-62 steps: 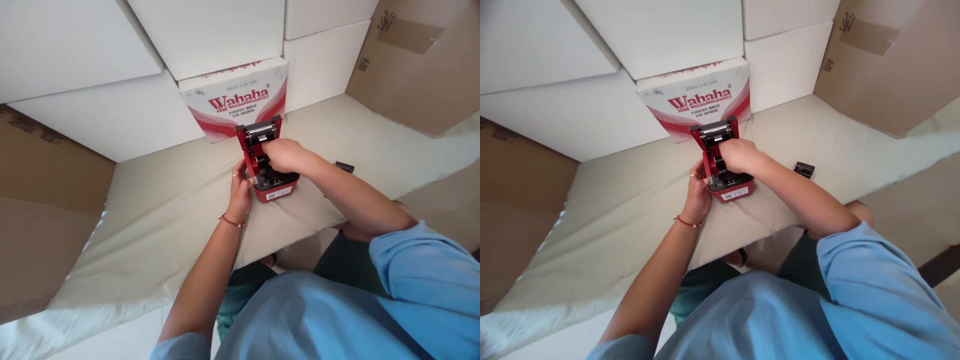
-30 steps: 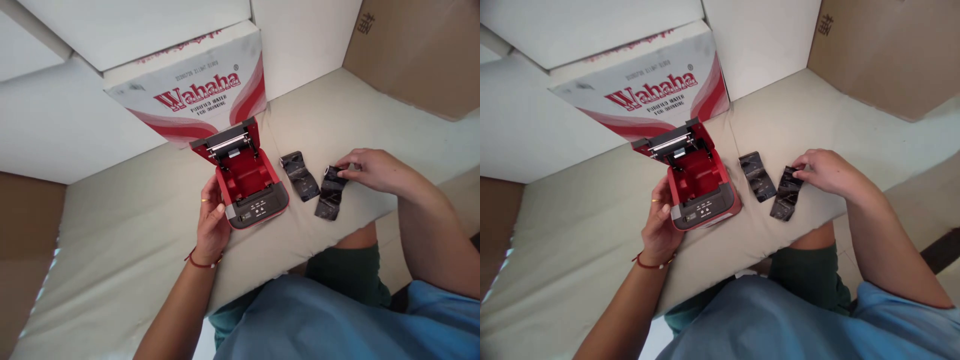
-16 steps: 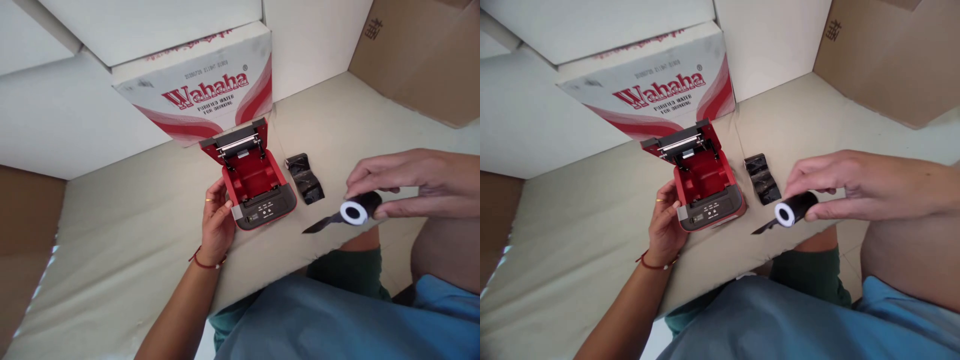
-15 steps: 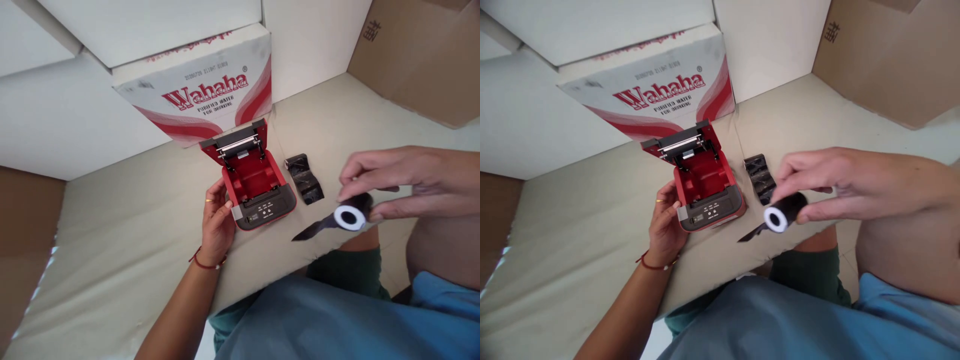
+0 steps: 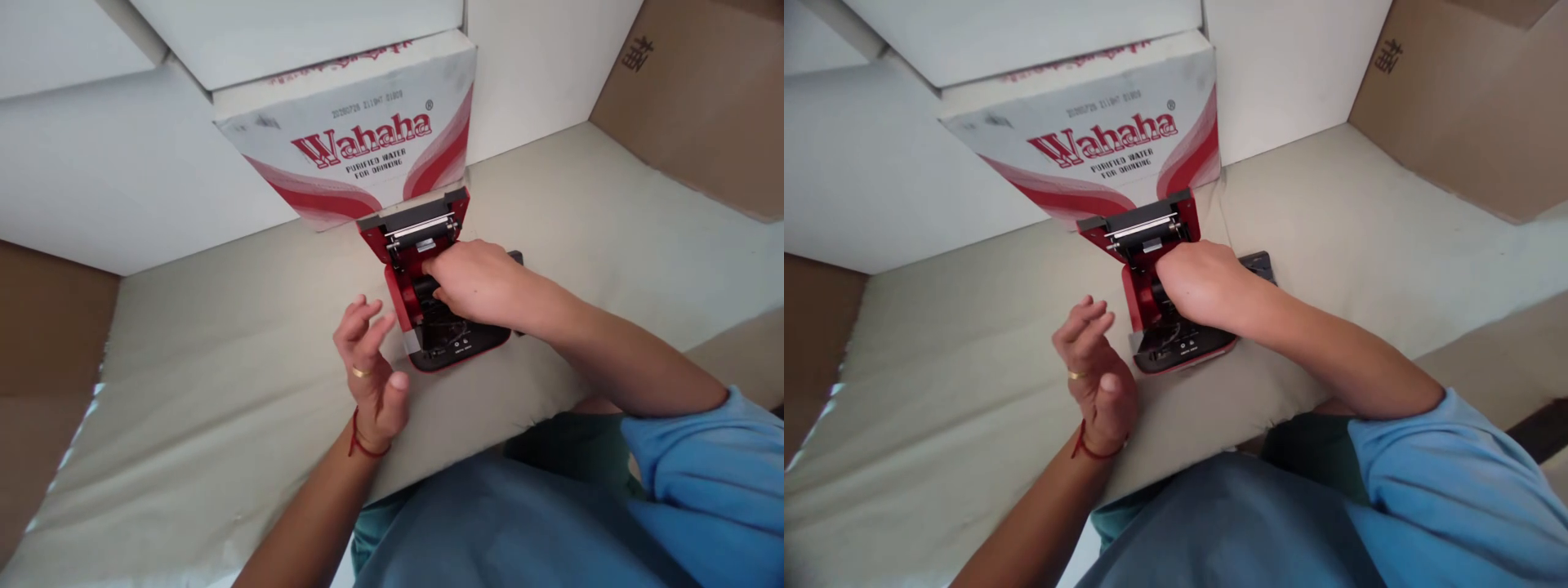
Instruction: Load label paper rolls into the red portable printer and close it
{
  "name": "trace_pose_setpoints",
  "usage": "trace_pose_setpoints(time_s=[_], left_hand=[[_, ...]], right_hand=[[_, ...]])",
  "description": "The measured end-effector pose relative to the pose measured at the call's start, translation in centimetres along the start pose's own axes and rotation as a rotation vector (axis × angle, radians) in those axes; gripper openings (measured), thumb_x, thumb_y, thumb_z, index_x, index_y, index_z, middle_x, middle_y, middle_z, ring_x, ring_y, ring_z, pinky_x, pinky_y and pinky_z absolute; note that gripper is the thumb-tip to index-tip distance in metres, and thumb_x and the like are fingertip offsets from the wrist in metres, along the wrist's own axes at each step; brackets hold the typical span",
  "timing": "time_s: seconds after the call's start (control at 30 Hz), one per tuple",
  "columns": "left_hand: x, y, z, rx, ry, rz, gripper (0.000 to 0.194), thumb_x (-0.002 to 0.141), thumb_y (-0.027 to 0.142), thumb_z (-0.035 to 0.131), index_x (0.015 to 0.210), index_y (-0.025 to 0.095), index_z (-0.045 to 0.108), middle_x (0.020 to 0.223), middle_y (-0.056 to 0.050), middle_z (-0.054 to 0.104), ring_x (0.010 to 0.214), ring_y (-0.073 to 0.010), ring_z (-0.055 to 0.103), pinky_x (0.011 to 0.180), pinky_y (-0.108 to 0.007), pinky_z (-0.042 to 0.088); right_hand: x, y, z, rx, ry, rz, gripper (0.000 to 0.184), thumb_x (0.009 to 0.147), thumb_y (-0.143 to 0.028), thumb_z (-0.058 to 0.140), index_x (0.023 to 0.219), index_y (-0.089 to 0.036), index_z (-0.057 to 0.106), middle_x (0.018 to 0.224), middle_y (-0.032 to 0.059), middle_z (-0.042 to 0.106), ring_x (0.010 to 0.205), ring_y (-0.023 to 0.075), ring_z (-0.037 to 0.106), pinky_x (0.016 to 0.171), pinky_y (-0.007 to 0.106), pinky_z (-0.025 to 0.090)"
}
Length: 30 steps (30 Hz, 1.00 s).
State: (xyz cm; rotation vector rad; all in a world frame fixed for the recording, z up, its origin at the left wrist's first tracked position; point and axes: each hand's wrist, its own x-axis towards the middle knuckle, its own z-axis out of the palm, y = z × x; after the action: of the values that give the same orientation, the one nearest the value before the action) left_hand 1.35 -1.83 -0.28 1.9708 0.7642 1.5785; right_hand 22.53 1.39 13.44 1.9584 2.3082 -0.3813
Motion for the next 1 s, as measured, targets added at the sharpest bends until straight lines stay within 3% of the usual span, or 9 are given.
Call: trace_pose_setpoints(time_s=[0.17,0.3,0.4,0.47,0.53,0.6,0.67,0.83,1.0], left_hand=[[0.5,1.5,-0.5,0.171,-0.191,0.172,0.057,0.116,0.059,0.046,0.16,0.032,0.068,0.144,-0.011,0.072,0.157,-0.0347,0.055,0.14,-0.059,0.037],[0.6,1.7,-0.5,0.226,-0.242,0.238,0.045,0.115,0.051,0.05,0.148,0.032,0.076,0.138,-0.009,0.074,0.155,-0.0328,0.057,0.14,-0.057,0.035],[0.5,1.7,-0.5,0.262,-0.239,0.25,0.039,0.113,0.046,0.055,0.14,0.032,0.08,0.139,-0.009,0.072,0.156,-0.033,0.056,0.141,-0.059,0.034],[0.5,1.8,-0.5,0.28,-0.223,0.256,0.035,0.111,0.045,0.059,0.134,0.032,0.082,0.14,-0.01,0.07,0.158,-0.0333,0.052,0.141,-0.06,0.034],[0.5,1.9,-0.3,0.288,-0.212,0.27,0.032,0.11,0.043,0.061,0.129,0.032,0.084,0.142,-0.01,0.067,0.16,-0.0333,0.05,0.141,-0.06,0.034],[0.4,1.9,-0.2,0.281,-0.21,0.287,0.03,0.11,0.042,0.062,0.128,0.032,0.084,0.143,-0.01,0.065,0.163,-0.0328,0.047,0.142,-0.059,0.033],[0.4,1.8,0.0,0.269,-0.214,0.295,0.029,0.109,0.042,0.063,0.128,0.032,0.084,0.145,-0.009,0.063,0.166,-0.0318,0.043,0.144,-0.057,0.031],[0.3,1.5,-0.2,0.273,-0.231,0.289,0.031,0.107,0.041,0.066,0.134,0.038,0.082,0.154,-0.005,0.059,0.17,-0.0321,0.038,0.146,-0.058,0.027],[0.3,1.5,-0.4,0.31,-0.21,0.301,0.032,0.107,0.045,0.064,0.131,0.039,0.083,0.154,-0.005,0.058,0.17,-0.0327,0.038,0.147,-0.063,0.025]], right_hand=[[1.2,0.0,0.4,-0.035,0.027,-0.016,0.026,0.102,-0.016,0.066,0.118,-0.02,0.087,0.111,0.0167,0.089,0.104,0.0347,0.083,0.077,0.037,0.054],[1.2,-0.3,0.3,-0.032,0.049,-0.017,0.028,0.102,-0.014,0.066,0.119,-0.02,0.088,0.108,0.0168,0.089,0.099,0.0333,0.082,0.074,0.037,0.05],[-0.5,0.7,-0.2,0.146,0.098,-0.126,0.026,0.101,-0.02,0.073,0.122,-0.024,0.087,0.106,0.0086,0.089,0.091,0.0261,0.079,0.074,0.034,0.05],[-2.0,1.8,-0.7,0.369,0.249,-0.226,0.016,0.105,-0.027,0.073,0.111,-0.024,0.087,0.095,0.0023,0.086,0.084,0.0204,0.076,0.075,0.032,0.051],[-3.0,3.3,-0.9,0.564,0.551,-0.211,0.024,0.113,-0.034,0.067,0.103,-0.022,0.085,0.086,-0.0004,0.081,0.08,0.0173,0.072,0.076,0.031,0.053],[-2.9,4.7,-0.5,0.644,0.886,-0.117,0.029,0.117,-0.041,0.063,0.108,-0.023,0.083,0.089,0.0007,0.08,0.081,0.0169,0.071,0.079,0.032,0.056],[-1.7,5.9,0.4,0.655,1.044,-0.096,0.033,0.118,-0.051,0.063,0.124,-0.024,0.082,0.106,0.0043,0.084,0.093,0.0187,0.075,0.086,0.034,0.059],[0.7,6.6,2.9,0.774,0.837,-0.268,0.056,0.115,-0.074,0.054,0.139,-0.031,0.081,0.139,0.0066,0.084,0.129,0.0252,0.078,0.114,0.045,0.063],[-1.7,6.1,4.6,0.855,0.877,-0.404,0.041,0.12,-0.054,0.056,0.124,-0.029,0.088,0.125,0.0065,0.089,0.121,0.0245,0.083,0.113,0.046,0.063]])
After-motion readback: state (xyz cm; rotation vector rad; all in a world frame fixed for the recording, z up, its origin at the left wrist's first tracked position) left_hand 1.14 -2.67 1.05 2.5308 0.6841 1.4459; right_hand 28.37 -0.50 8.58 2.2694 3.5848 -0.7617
